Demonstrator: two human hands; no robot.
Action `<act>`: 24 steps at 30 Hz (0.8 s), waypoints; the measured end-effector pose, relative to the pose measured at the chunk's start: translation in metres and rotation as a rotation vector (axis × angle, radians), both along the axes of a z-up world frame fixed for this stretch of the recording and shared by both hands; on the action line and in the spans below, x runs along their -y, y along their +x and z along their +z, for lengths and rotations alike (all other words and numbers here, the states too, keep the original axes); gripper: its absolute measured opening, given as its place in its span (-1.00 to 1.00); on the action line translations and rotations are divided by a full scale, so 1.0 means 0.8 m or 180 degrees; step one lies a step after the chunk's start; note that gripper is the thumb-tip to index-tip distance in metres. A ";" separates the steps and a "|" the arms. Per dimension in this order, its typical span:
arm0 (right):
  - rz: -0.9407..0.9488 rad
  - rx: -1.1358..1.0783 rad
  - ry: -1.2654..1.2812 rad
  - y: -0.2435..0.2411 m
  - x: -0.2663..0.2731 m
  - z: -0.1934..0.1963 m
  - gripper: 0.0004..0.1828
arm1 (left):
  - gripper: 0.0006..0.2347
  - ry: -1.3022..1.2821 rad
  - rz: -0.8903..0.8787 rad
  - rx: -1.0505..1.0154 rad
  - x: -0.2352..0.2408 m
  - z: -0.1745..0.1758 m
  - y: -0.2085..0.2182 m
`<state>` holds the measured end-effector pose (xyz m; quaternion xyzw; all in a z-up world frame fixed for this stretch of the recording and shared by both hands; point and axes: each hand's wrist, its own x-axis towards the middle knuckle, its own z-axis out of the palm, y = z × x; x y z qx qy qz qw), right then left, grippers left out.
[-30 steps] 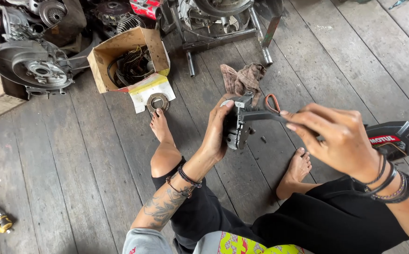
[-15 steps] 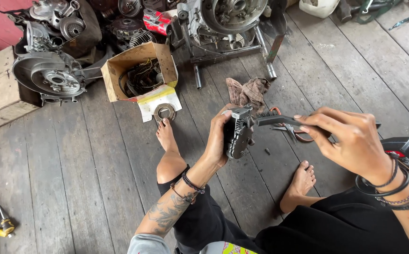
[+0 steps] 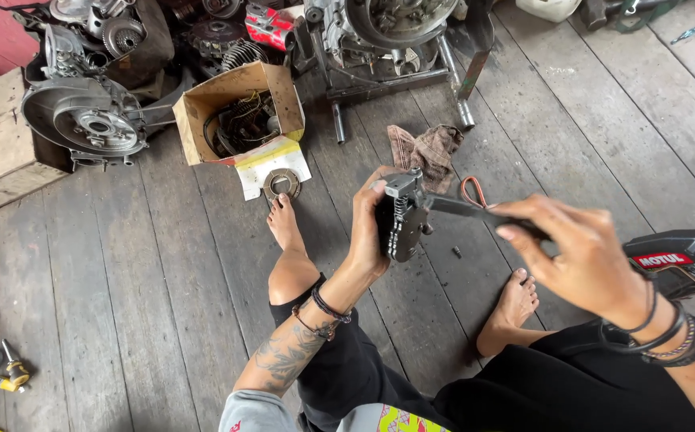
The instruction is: Cleaning a motorcycle engine component using a wire brush and a rag while sitting on the floor.
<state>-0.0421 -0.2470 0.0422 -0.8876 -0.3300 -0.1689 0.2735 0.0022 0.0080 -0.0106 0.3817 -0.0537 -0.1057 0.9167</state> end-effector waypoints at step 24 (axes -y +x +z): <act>-0.0022 -0.0642 0.0100 -0.019 -0.044 0.018 -0.76 | -0.72 0.0679 0.0841 0.0522 0.002 0.011 0.005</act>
